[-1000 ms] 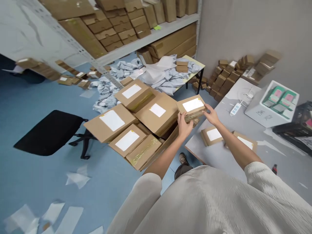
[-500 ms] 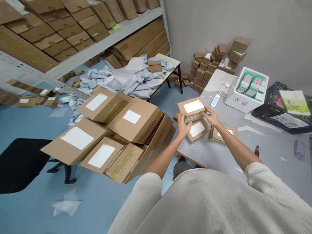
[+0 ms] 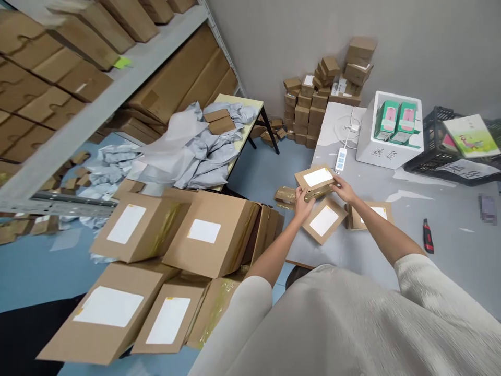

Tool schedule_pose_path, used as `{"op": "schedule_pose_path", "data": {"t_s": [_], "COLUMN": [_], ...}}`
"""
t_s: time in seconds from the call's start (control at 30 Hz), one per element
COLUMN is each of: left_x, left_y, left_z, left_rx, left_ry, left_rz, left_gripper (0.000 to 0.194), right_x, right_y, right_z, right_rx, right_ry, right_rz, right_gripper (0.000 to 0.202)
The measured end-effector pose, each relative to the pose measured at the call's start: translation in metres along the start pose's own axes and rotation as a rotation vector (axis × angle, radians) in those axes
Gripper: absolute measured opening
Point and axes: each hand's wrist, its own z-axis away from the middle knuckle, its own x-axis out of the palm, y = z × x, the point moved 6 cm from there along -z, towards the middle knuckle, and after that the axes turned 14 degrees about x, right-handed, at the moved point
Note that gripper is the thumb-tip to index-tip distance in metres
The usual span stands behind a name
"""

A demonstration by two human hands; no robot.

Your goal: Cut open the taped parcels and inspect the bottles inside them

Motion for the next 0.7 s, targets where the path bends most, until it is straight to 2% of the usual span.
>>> {"op": "schedule_pose_path", "data": {"t_s": [0.17, 0.4, 0.47, 0.57, 0.6, 0.7], "left_x": [0.013, 0.02, 0.016, 0.008, 0.007, 0.014], "left_y": [-0.024, -0.038, -0.037, -0.03, -0.027, -0.02], "left_z": [0.007, 0.025, 0.022, 0.005, -0.002, -0.025], "left_rx": [-0.015, -0.038, -0.017, 0.031, 0.046, 0.098], "left_ry": [-0.118, -0.32, -0.344, -0.323, -0.325, -0.422], "left_rz": [-0.009, -0.126, -0.184, -0.258, -0.271, -0.303], "left_gripper": [0.056, 0.058, 0.058, 0.053, 0.051, 0.056], "right_x": [0.006, 0.005, 0.006, 0.019, 0.028, 0.069], "right_y": [0.019, 0.03, 0.027, 0.02, 0.018, 0.017], "right_z": [-0.009, -0.008, 0.005, 0.041, 0.057, 0.103], "right_rx": [0.024, 0.066, 0.047, 0.008, 0.003, -0.019], "right_ry": [-0.016, -0.077, -0.046, 0.057, 0.077, -0.025], "right_rz": [0.1, 0.283, 0.349, 0.442, 0.473, 0.578], "right_gripper": [0.075, 0.075, 0.071, 0.067, 0.067, 0.077]}}
